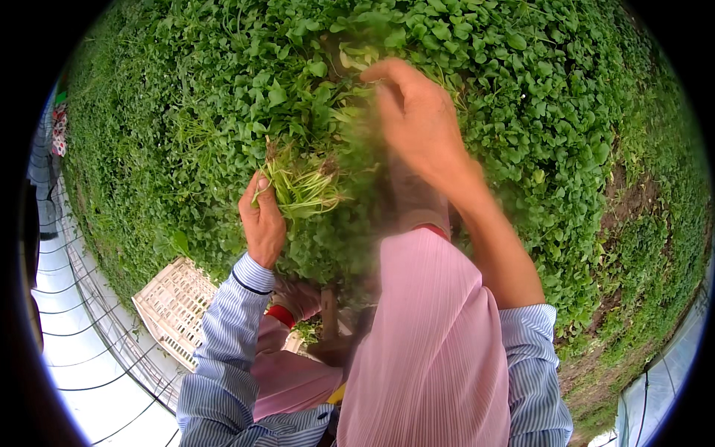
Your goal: The person squats in a dense patch of low-growing green plants and repeatedly pulls up small bunches by hand. The harvested plants are gathered in the left hand and then placed into a white plastic basket positioned on the ground nearby.
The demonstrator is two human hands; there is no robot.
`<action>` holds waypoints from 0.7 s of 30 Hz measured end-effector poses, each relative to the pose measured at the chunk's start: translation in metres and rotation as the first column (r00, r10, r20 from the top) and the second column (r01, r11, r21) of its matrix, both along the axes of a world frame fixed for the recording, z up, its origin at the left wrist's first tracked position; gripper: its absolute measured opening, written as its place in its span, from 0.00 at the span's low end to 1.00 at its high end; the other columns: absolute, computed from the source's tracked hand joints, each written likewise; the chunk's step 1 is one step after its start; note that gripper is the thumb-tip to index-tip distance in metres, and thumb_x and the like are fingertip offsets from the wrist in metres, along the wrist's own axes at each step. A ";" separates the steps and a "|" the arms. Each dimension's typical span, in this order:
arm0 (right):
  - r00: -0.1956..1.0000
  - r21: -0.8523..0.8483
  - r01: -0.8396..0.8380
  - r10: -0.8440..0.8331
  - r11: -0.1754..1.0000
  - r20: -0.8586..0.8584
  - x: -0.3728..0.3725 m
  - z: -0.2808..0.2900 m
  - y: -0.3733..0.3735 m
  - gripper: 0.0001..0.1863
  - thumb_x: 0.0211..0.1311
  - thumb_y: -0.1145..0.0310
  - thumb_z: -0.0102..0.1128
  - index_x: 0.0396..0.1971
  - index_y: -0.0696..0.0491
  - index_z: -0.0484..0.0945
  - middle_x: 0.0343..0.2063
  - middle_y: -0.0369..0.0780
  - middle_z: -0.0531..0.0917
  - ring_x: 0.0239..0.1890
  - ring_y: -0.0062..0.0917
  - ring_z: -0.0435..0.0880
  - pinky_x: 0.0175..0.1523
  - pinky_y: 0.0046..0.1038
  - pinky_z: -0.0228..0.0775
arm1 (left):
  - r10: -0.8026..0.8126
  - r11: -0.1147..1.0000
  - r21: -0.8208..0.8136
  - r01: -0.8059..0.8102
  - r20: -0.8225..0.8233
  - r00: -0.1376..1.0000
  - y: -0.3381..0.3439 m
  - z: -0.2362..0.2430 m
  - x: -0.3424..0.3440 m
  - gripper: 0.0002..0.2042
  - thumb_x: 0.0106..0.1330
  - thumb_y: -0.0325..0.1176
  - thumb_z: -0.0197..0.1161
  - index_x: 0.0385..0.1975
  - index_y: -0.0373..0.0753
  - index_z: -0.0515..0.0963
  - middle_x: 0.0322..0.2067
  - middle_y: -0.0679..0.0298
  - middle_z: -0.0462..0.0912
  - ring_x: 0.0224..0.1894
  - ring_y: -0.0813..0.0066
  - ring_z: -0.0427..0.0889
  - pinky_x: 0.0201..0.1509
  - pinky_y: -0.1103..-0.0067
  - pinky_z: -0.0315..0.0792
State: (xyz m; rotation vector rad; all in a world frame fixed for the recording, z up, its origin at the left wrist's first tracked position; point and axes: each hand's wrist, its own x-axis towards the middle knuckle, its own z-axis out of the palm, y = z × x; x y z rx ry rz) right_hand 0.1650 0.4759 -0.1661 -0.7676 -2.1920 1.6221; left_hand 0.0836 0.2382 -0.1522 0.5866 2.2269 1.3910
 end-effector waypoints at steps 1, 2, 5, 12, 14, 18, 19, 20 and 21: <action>0.999 0.162 -0.051 0.050 0.985 0.010 0.001 -0.005 0.001 0.09 0.62 0.70 0.54 0.38 0.58 0.78 0.31 0.44 0.81 0.35 0.36 0.81 0.43 0.32 0.72 | 0.000 1.000 0.003 0.000 0.004 1.000 0.000 0.000 0.000 0.18 0.77 0.40 0.47 0.43 0.29 0.74 0.21 0.75 0.63 0.24 0.87 0.56 0.26 0.84 0.52; 0.993 0.132 -0.113 0.115 0.985 -0.007 0.000 -0.003 -0.002 0.09 0.61 0.69 0.55 0.37 0.57 0.79 0.32 0.44 0.80 0.36 0.37 0.80 0.44 0.34 0.71 | -0.003 1.000 0.004 0.003 0.000 1.000 0.000 -0.001 0.000 0.18 0.77 0.40 0.46 0.43 0.29 0.74 0.21 0.75 0.63 0.24 0.87 0.56 0.26 0.83 0.52; 0.954 -0.056 -0.299 0.298 0.953 -0.026 -0.004 0.008 -0.022 0.11 0.58 0.65 0.58 0.34 0.57 0.81 0.34 0.44 0.79 0.38 0.38 0.79 0.43 0.36 0.70 | -0.037 0.999 -0.012 0.036 -0.055 0.998 0.002 -0.002 -0.002 0.14 0.75 0.36 0.47 0.42 0.32 0.76 0.26 0.66 0.75 0.29 0.80 0.70 0.32 0.81 0.64; 0.952 -0.217 -0.278 0.298 0.936 0.068 -0.008 0.013 -0.034 0.13 0.62 0.66 0.60 0.25 0.60 0.74 0.21 0.34 0.75 0.26 0.18 0.71 0.33 0.23 0.65 | -0.126 0.984 -0.150 0.097 -0.196 0.972 0.004 0.001 -0.007 0.11 0.73 0.30 0.46 0.42 0.35 0.76 0.26 0.57 0.80 0.25 0.73 0.77 0.30 0.77 0.70; 0.987 -0.231 -0.107 0.131 0.967 0.089 -0.006 0.009 -0.025 0.14 0.61 0.63 0.60 0.26 0.61 0.76 0.26 0.42 0.78 0.30 0.30 0.76 0.36 0.30 0.68 | -0.132 0.975 -0.203 0.090 -0.203 0.970 0.004 0.003 -0.006 0.08 0.72 0.29 0.48 0.42 0.36 0.75 0.24 0.57 0.80 0.22 0.72 0.77 0.26 0.76 0.70; 0.991 0.071 -0.076 0.067 0.995 0.117 -0.001 0.001 -0.003 0.13 0.62 0.67 0.61 0.26 0.60 0.72 0.20 0.35 0.73 0.25 0.19 0.69 0.32 0.23 0.63 | -0.171 0.921 -0.382 0.071 -0.235 0.957 0.001 0.004 -0.005 0.07 0.68 0.26 0.53 0.43 0.38 0.71 0.20 0.57 0.79 0.17 0.67 0.77 0.20 0.72 0.69; 0.967 0.296 -0.172 0.103 0.940 0.235 0.001 -0.009 0.001 0.10 0.62 0.68 0.61 0.30 0.60 0.74 0.22 0.36 0.74 0.26 0.23 0.72 0.35 0.25 0.66 | -0.186 0.910 -0.408 0.069 -0.255 0.949 0.001 0.005 -0.004 0.07 0.67 0.26 0.54 0.43 0.39 0.70 0.19 0.56 0.79 0.17 0.65 0.78 0.20 0.71 0.69; 0.981 0.259 -0.145 0.105 0.955 0.161 0.001 -0.013 -0.003 0.10 0.61 0.67 0.61 0.31 0.60 0.76 0.26 0.39 0.76 0.30 0.29 0.74 0.39 0.28 0.67 | -0.203 0.899 -0.432 0.068 -0.274 0.940 0.003 0.007 -0.003 0.08 0.66 0.26 0.55 0.43 0.39 0.70 0.19 0.56 0.78 0.17 0.63 0.78 0.20 0.70 0.68; 0.991 0.219 -0.121 0.104 0.968 0.085 0.001 -0.016 -0.009 0.11 0.61 0.66 0.60 0.31 0.61 0.77 0.29 0.43 0.77 0.33 0.35 0.77 0.42 0.31 0.69 | -0.220 0.887 -0.457 0.066 -0.293 0.931 0.005 0.008 -0.003 0.08 0.65 0.26 0.56 0.43 0.40 0.70 0.19 0.55 0.78 0.17 0.61 0.78 0.20 0.69 0.68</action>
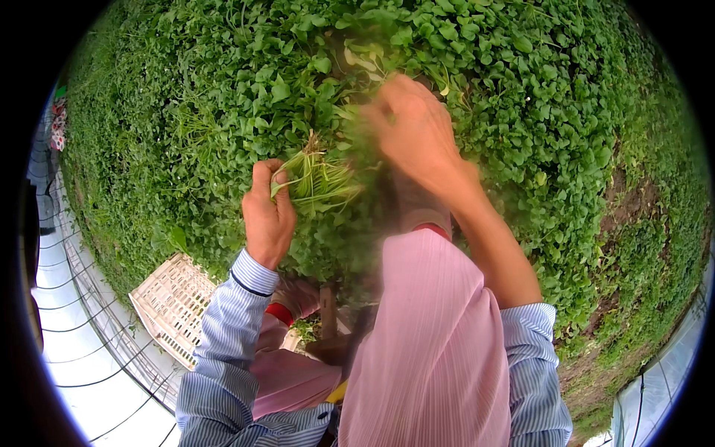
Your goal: The person squats in a dense patch of low-growing green plants and repeatedly pulls up small bunches by hand. The harvested plants are gathered in the left hand and then placed into a white plastic basket positioned on the ground nearby.
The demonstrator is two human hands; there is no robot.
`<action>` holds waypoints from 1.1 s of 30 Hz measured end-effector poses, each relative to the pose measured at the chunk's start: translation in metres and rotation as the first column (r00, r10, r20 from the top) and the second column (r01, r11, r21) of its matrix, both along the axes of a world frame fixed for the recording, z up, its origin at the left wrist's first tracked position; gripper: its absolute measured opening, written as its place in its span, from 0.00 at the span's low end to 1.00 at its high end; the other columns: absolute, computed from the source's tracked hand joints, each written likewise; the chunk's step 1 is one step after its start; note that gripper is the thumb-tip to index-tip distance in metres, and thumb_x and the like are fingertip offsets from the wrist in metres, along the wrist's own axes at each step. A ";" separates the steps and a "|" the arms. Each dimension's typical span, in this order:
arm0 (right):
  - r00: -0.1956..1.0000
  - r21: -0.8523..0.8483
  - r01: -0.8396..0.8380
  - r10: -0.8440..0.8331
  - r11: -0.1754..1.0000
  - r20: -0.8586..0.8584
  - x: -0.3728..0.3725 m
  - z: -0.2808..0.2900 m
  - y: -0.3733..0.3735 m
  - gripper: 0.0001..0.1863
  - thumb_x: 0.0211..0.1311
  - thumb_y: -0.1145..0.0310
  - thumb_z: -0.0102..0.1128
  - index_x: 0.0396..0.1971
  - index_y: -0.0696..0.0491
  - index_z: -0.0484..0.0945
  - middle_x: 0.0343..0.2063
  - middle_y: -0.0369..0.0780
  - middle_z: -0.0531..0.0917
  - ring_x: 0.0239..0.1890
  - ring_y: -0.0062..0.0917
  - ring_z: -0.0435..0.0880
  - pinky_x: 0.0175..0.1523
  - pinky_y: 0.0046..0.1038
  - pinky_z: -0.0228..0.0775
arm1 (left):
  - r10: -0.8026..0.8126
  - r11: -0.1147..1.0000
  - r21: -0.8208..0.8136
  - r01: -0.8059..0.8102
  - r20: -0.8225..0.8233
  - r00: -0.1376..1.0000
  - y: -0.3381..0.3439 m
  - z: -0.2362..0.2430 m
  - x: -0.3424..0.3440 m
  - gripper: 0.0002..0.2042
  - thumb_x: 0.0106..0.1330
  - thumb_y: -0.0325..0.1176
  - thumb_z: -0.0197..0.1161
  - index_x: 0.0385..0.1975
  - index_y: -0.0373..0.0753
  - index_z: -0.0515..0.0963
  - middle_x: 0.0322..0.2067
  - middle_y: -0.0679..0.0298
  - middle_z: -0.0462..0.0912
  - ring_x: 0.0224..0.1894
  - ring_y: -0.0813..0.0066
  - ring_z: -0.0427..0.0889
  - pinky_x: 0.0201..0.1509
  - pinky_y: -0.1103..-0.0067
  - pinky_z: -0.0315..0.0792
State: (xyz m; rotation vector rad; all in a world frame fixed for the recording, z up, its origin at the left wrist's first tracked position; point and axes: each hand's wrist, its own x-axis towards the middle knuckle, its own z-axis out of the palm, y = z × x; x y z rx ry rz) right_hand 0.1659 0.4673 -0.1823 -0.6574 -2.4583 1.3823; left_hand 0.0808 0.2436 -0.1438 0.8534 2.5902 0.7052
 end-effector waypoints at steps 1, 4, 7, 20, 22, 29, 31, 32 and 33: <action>0.997 -0.051 0.005 -0.009 0.999 -0.071 0.000 -0.002 -0.006 0.12 0.61 0.66 0.59 0.32 0.61 0.78 0.32 0.47 0.79 0.36 0.41 0.79 0.46 0.35 0.71 | -0.017 1.000 -0.001 0.017 -0.042 0.999 0.003 0.001 0.000 0.09 0.65 0.26 0.56 0.43 0.40 0.70 0.19 0.55 0.78 0.17 0.60 0.78 0.20 0.68 0.68; 0.993 -0.533 -0.109 0.119 0.839 -0.017 -0.006 0.006 -0.025 0.13 0.59 0.67 0.59 0.39 0.60 0.79 0.38 0.45 0.81 0.39 0.33 0.81 0.48 0.32 0.72 | -0.043 0.999 -0.009 0.042 -0.132 0.990 0.006 0.002 0.000 0.10 0.64 0.26 0.57 0.43 0.40 0.70 0.18 0.55 0.77 0.18 0.58 0.78 0.20 0.67 0.68; 0.975 -0.678 -0.165 0.224 0.716 -0.001 -0.006 0.001 -0.032 0.14 0.61 0.67 0.60 0.43 0.59 0.79 0.37 0.40 0.82 0.39 0.22 0.79 0.46 0.25 0.71 | -0.034 0.999 0.020 0.037 -0.152 0.988 0.010 0.004 0.000 0.10 0.63 0.26 0.58 0.43 0.40 0.70 0.18 0.55 0.77 0.18 0.58 0.78 0.20 0.68 0.69; 0.987 -0.235 0.061 -0.094 0.970 -0.133 -0.006 -0.012 -0.026 0.11 0.61 0.70 0.58 0.41 0.58 0.78 0.32 0.45 0.82 0.34 0.30 0.80 0.40 0.28 0.71 | -0.013 0.998 -0.059 0.000 -0.217 0.976 0.029 0.008 -0.003 0.16 0.61 0.21 0.57 0.49 0.38 0.68 0.37 0.50 0.82 0.31 0.49 0.82 0.31 0.65 0.75; 0.970 0.260 0.040 0.025 0.965 -0.241 -0.004 -0.022 -0.022 0.12 0.62 0.69 0.57 0.42 0.59 0.78 0.33 0.47 0.82 0.35 0.31 0.80 0.40 0.28 0.71 | -0.040 0.998 -0.053 0.029 -0.236 0.971 0.030 0.006 -0.003 0.19 0.58 0.20 0.57 0.50 0.38 0.68 0.39 0.51 0.82 0.30 0.51 0.82 0.30 0.66 0.75; 0.991 -0.817 0.001 0.112 0.577 0.080 -0.010 -0.008 -0.028 0.11 0.67 0.69 0.54 0.43 0.58 0.80 0.38 0.32 0.82 0.40 0.15 0.76 0.50 0.20 0.66 | -0.109 0.993 -0.072 0.091 -0.324 0.940 0.029 0.003 -0.004 0.23 0.54 0.19 0.56 0.53 0.38 0.69 0.39 0.55 0.77 0.25 0.56 0.79 0.25 0.68 0.73; 0.995 -0.897 -0.006 0.093 0.442 0.039 -0.008 -0.002 -0.028 0.11 0.67 0.70 0.54 0.44 0.58 0.80 0.39 0.32 0.82 0.40 0.14 0.76 0.50 0.19 0.66 | -0.113 0.991 -0.101 0.085 -0.319 0.941 0.029 0.004 -0.004 0.21 0.57 0.21 0.56 0.53 0.38 0.68 0.40 0.56 0.76 0.26 0.56 0.79 0.25 0.68 0.73; 0.991 -0.889 -0.019 0.124 0.458 0.042 -0.008 -0.004 -0.028 0.11 0.66 0.71 0.54 0.44 0.58 0.80 0.39 0.32 0.82 0.40 0.13 0.75 0.50 0.19 0.66 | -0.113 0.990 -0.119 0.080 -0.306 0.945 0.031 0.005 -0.003 0.19 0.61 0.23 0.56 0.53 0.38 0.68 0.42 0.55 0.76 0.27 0.54 0.80 0.26 0.68 0.73; 0.987 -0.881 -0.034 0.155 0.473 0.045 -0.007 -0.009 -0.028 0.11 0.64 0.72 0.55 0.44 0.58 0.80 0.39 0.31 0.82 0.39 0.13 0.75 0.49 0.18 0.65 | -0.113 0.988 -0.136 0.075 -0.294 0.949 0.032 0.007 -0.003 0.17 0.64 0.25 0.56 0.53 0.38 0.67 0.43 0.54 0.77 0.29 0.53 0.80 0.27 0.67 0.73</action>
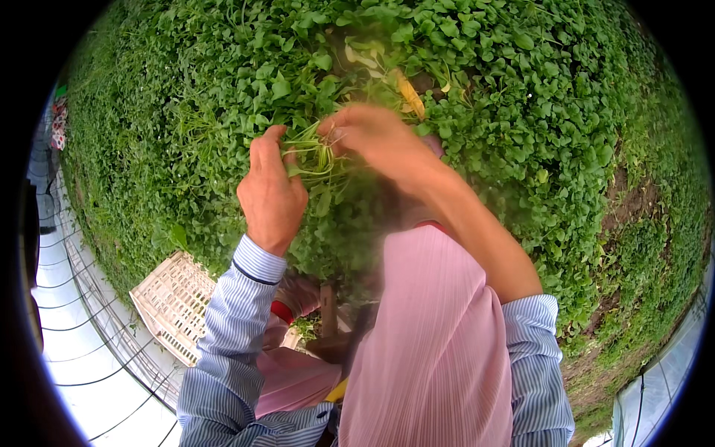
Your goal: The person squats in a dense patch of low-growing green plants and repeatedly pulls up small bunches by hand. The harvested plants are gathered in the left hand and then placed into a white plastic basket positioned on the ground nearby.
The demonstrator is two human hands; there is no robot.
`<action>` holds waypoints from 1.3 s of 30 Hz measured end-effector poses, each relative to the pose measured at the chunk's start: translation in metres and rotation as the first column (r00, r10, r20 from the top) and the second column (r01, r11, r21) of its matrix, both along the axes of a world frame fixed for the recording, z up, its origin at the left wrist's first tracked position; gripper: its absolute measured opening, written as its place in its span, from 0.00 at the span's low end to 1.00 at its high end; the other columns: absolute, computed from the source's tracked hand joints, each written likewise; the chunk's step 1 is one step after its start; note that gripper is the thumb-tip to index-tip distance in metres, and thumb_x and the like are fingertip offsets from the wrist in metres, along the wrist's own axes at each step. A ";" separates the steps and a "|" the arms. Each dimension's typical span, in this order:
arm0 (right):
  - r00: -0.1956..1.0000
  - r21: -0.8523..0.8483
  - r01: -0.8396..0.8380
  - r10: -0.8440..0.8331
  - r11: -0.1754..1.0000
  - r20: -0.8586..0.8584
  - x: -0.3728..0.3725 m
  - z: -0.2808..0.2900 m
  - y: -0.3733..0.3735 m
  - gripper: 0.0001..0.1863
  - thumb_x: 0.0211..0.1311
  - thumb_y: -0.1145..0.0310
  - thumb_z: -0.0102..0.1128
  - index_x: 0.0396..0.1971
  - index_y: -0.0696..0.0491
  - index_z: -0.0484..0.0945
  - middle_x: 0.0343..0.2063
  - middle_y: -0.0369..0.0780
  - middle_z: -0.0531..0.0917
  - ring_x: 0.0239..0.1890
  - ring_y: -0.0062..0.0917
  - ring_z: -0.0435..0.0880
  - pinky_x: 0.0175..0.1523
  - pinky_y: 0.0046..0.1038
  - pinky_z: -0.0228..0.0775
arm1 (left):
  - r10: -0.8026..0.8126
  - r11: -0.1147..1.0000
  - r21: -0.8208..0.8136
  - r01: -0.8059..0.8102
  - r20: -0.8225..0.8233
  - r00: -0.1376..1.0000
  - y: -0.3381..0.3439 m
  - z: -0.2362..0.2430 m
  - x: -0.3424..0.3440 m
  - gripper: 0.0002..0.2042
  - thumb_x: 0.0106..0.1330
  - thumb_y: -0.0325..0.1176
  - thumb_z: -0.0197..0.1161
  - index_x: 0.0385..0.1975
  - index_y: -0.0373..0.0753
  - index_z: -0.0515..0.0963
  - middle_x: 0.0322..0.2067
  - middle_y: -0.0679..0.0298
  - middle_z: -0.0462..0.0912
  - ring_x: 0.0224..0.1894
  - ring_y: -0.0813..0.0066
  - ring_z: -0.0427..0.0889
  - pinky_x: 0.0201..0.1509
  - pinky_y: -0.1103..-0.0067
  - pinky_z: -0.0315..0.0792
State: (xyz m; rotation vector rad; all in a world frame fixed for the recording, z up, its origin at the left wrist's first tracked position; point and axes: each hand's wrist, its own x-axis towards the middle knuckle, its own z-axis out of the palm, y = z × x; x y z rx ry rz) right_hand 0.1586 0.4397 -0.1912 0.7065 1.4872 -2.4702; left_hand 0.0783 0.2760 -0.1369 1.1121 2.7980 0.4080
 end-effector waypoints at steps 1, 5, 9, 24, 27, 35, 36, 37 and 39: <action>0.999 0.017 -0.032 0.032 0.999 0.001 0.001 -0.003 0.001 0.11 0.63 0.73 0.55 0.44 0.58 0.80 0.38 0.31 0.82 0.39 0.12 0.75 0.49 0.18 0.65 | 0.001 1.000 -0.013 -0.001 0.002 1.000 0.001 0.001 0.000 0.17 0.64 0.25 0.56 0.53 0.38 0.67 0.43 0.54 0.77 0.28 0.54 0.80 0.26 0.67 0.73; 0.997 -0.072 -0.066 0.069 0.995 0.036 0.004 -0.004 0.006 0.12 0.59 0.76 0.57 0.43 0.57 0.80 0.38 0.31 0.81 0.39 0.12 0.75 0.48 0.18 0.65 | -0.014 0.999 -0.035 0.014 -0.004 1.000 0.003 0.003 0.000 0.16 0.65 0.26 0.56 0.53 0.38 0.68 0.42 0.55 0.77 0.27 0.55 0.80 0.25 0.67 0.72; 0.999 -0.131 -0.032 0.036 0.991 0.026 0.007 -0.009 0.003 0.12 0.58 0.76 0.58 0.42 0.57 0.80 0.37 0.30 0.81 0.38 0.12 0.75 0.47 0.17 0.65 | -0.035 0.999 -0.028 0.035 -0.013 0.999 0.003 0.003 0.000 0.16 0.65 0.26 0.56 0.52 0.38 0.68 0.41 0.56 0.77 0.26 0.56 0.80 0.24 0.67 0.72; 0.993 -0.026 -0.020 0.017 0.999 -0.113 0.010 -0.010 -0.001 0.06 0.63 0.75 0.57 0.39 0.55 0.77 0.35 0.28 0.78 0.37 0.11 0.73 0.46 0.17 0.64 | -0.079 0.996 0.055 0.073 0.125 0.989 0.000 0.004 -0.003 0.12 0.64 0.23 0.54 0.47 0.35 0.71 0.41 0.54 0.79 0.31 0.51 0.81 0.32 0.67 0.74; 0.991 0.256 0.028 0.006 0.966 -0.134 0.005 -0.005 -0.001 0.02 0.64 0.74 0.57 0.34 0.56 0.76 0.30 0.29 0.76 0.32 0.10 0.71 0.40 0.17 0.64 | -0.077 0.989 0.139 0.054 0.164 0.983 -0.001 0.007 -0.004 0.10 0.66 0.23 0.53 0.46 0.33 0.73 0.41 0.51 0.79 0.36 0.51 0.81 0.38 0.68 0.75; 0.941 0.703 0.317 -0.304 0.637 -0.150 0.000 0.015 0.026 0.09 0.63 0.68 0.57 0.38 0.56 0.79 0.30 0.42 0.83 0.31 0.31 0.80 0.40 0.29 0.71 | 0.086 0.943 0.221 -0.247 0.556 0.827 -0.022 0.002 -0.011 0.14 0.74 0.33 0.50 0.48 0.28 0.74 0.33 0.59 0.81 0.36 0.76 0.74 0.41 0.80 0.69; 0.951 0.846 0.296 -0.215 0.443 -0.220 0.002 0.007 0.037 0.09 0.63 0.67 0.57 0.39 0.56 0.79 0.31 0.42 0.83 0.32 0.32 0.80 0.41 0.29 0.71 | 0.088 0.922 0.242 -0.303 0.630 0.771 -0.022 0.002 -0.012 0.15 0.75 0.35 0.50 0.49 0.28 0.74 0.33 0.61 0.82 0.35 0.79 0.72 0.41 0.81 0.68; 0.959 0.935 0.281 -0.110 0.217 -0.263 0.005 -0.006 0.046 0.10 0.63 0.67 0.58 0.39 0.56 0.80 0.32 0.43 0.83 0.33 0.32 0.81 0.42 0.29 0.71 | 0.094 0.923 0.226 -0.311 0.651 0.753 -0.025 0.002 -0.013 0.18 0.76 0.39 0.50 0.51 0.28 0.74 0.38 0.65 0.81 0.38 0.80 0.72 0.44 0.83 0.67; 0.963 0.961 0.263 0.040 0.081 -0.267 0.006 -0.011 0.045 0.12 0.63 0.64 0.59 0.40 0.56 0.82 0.35 0.44 0.82 0.37 0.33 0.81 0.45 0.29 0.72 | 0.068 0.866 0.331 -0.376 0.665 0.744 -0.030 -0.007 -0.013 0.18 0.76 0.40 0.50 0.50 0.29 0.75 0.37 0.67 0.79 0.37 0.81 0.70 0.43 0.83 0.66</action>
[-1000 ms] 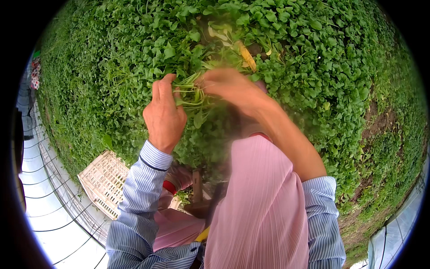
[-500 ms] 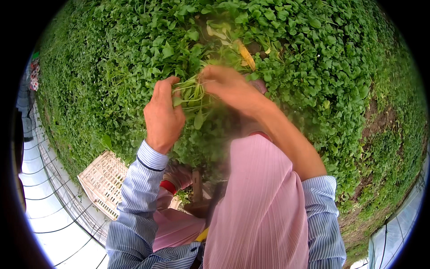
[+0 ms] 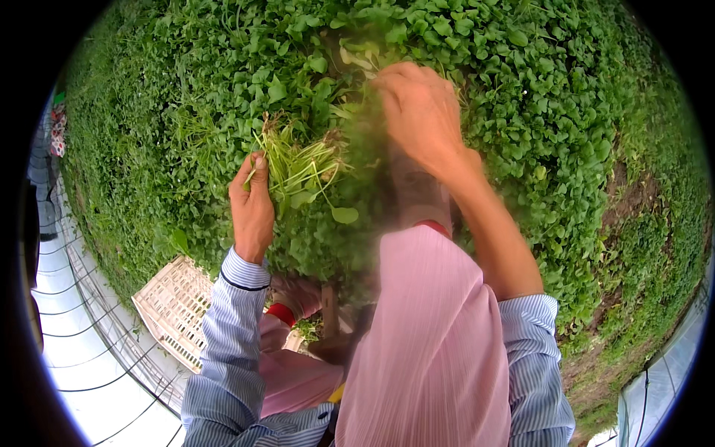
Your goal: The person squats in a dense patch of low-growing green plants and repeatedly pulls up small bunches by hand. The harvested plants are gathered in the left hand and then placed into a white plastic basket positioned on the ground nearby.
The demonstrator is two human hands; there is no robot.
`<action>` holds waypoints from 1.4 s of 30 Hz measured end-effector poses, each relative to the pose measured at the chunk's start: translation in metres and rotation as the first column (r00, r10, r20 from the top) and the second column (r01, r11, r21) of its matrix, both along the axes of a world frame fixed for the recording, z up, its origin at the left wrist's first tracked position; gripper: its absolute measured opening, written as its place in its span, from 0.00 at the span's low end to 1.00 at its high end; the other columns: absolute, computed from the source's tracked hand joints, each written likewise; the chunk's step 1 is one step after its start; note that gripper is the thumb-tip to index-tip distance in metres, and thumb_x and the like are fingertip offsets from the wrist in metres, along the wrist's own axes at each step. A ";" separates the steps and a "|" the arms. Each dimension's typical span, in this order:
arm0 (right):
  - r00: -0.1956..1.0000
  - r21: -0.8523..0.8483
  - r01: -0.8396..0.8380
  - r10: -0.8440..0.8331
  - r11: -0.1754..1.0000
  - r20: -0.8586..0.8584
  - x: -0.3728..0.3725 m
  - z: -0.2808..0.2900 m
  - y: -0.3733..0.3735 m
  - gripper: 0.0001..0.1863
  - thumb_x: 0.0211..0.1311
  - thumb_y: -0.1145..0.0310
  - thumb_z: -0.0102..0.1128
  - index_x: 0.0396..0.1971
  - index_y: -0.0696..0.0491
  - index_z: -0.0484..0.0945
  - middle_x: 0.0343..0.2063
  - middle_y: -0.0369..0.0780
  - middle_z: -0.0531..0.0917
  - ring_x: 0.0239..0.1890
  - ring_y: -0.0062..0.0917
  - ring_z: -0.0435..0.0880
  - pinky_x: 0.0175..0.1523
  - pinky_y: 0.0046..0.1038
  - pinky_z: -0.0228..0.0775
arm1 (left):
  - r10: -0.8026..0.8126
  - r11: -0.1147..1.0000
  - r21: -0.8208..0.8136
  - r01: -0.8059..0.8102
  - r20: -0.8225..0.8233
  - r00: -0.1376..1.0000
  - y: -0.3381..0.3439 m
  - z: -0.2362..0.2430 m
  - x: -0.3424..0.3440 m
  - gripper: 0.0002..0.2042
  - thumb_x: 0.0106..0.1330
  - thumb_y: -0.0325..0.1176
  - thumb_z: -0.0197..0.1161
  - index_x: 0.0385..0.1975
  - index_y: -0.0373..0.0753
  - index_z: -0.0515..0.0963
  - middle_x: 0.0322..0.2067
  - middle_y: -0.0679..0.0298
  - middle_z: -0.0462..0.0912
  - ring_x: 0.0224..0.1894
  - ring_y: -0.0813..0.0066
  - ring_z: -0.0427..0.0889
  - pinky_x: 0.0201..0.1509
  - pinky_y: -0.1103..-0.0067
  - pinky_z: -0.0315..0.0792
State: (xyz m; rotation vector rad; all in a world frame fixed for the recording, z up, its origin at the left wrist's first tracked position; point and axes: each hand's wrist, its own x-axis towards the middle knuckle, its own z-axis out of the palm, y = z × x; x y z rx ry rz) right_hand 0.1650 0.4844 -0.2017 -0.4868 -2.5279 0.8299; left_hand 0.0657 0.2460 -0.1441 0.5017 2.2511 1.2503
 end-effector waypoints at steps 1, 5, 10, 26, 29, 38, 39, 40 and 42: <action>1.000 -0.256 -0.008 0.013 0.967 0.018 0.003 -0.002 -0.005 0.12 0.64 0.64 0.59 0.40 0.57 0.81 0.34 0.40 0.82 0.37 0.27 0.79 0.45 0.26 0.70 | 0.034 0.998 0.060 -0.034 0.004 0.999 -0.001 -0.002 0.000 0.18 0.76 0.40 0.50 0.49 0.29 0.75 0.37 0.68 0.79 0.37 0.82 0.69 0.43 0.84 0.65; 0.982 -0.854 -0.021 0.172 0.521 0.081 -0.004 0.040 -0.038 0.10 0.65 0.67 0.58 0.40 0.59 0.78 0.31 0.31 0.79 0.33 0.12 0.74 0.40 0.18 0.67 | 0.027 0.999 0.031 -0.025 -0.071 0.997 -0.002 -0.008 0.005 0.16 0.76 0.41 0.49 0.44 0.31 0.73 0.34 0.70 0.76 0.36 0.85 0.67 0.41 0.85 0.64; 0.964 -0.889 -0.082 0.262 0.451 0.045 -0.003 0.045 -0.052 0.10 0.61 0.72 0.58 0.40 0.58 0.76 0.32 0.35 0.79 0.33 0.16 0.78 0.41 0.21 0.71 | 0.257 0.960 0.142 -0.242 -0.103 0.961 0.002 -0.016 0.012 0.14 0.76 0.42 0.48 0.41 0.36 0.70 0.31 0.70 0.75 0.34 0.86 0.68 0.39 0.86 0.66; 0.951 -0.600 -0.255 0.308 0.758 -0.015 -0.007 0.041 -0.056 0.09 0.56 0.66 0.63 0.35 0.54 0.79 0.35 0.41 0.78 0.42 0.34 0.79 0.45 0.34 0.69 | 0.081 0.996 -0.029 -0.085 -0.132 0.988 0.005 -0.016 0.015 0.10 0.75 0.34 0.46 0.42 0.36 0.71 0.33 0.61 0.76 0.37 0.73 0.76 0.40 0.78 0.71; 0.984 -0.625 -0.162 0.175 0.763 -0.041 -0.008 0.045 -0.049 0.07 0.57 0.70 0.62 0.34 0.54 0.79 0.34 0.42 0.78 0.41 0.36 0.78 0.45 0.35 0.69 | 0.070 0.993 -0.089 -0.082 -0.127 0.989 0.008 -0.009 0.016 0.09 0.75 0.32 0.46 0.42 0.35 0.71 0.32 0.61 0.76 0.36 0.73 0.75 0.41 0.78 0.71; 0.991 -0.206 -0.095 0.073 0.974 -0.110 -0.003 0.037 -0.031 0.07 0.54 0.72 0.61 0.33 0.53 0.80 0.35 0.40 0.79 0.43 0.37 0.76 0.49 0.36 0.68 | 0.131 0.991 0.072 -0.114 -0.300 0.945 -0.001 -0.022 0.012 0.10 0.76 0.34 0.48 0.37 0.34 0.71 0.25 0.72 0.66 0.28 0.85 0.59 0.31 0.84 0.57; 0.985 -0.266 -0.158 0.131 0.951 -0.116 0.000 0.040 -0.035 0.06 0.54 0.71 0.62 0.32 0.53 0.81 0.36 0.40 0.79 0.43 0.37 0.76 0.49 0.36 0.68 | 0.135 0.990 0.084 -0.115 -0.302 0.944 0.001 -0.021 0.012 0.09 0.76 0.34 0.48 0.37 0.34 0.71 0.25 0.72 0.66 0.28 0.85 0.59 0.31 0.84 0.57; 0.960 -0.328 -0.277 0.275 0.903 -0.054 0.003 0.043 -0.036 0.05 0.55 0.72 0.64 0.32 0.55 0.80 0.38 0.37 0.78 0.41 0.32 0.74 0.47 0.32 0.67 | 0.140 0.989 0.096 -0.115 -0.305 0.942 0.002 -0.019 0.012 0.09 0.76 0.34 0.48 0.37 0.34 0.71 0.25 0.72 0.66 0.28 0.85 0.59 0.31 0.84 0.57; 0.930 -0.304 -0.352 0.367 0.885 -0.008 0.006 0.046 -0.039 0.06 0.55 0.71 0.65 0.31 0.54 0.80 0.36 0.36 0.78 0.41 0.32 0.74 0.47 0.31 0.67 | 0.120 0.993 0.037 -0.114 -0.302 0.946 0.002 -0.014 0.010 0.06 0.73 0.27 0.46 0.40 0.35 0.70 0.30 0.65 0.72 0.32 0.77 0.69 0.35 0.80 0.66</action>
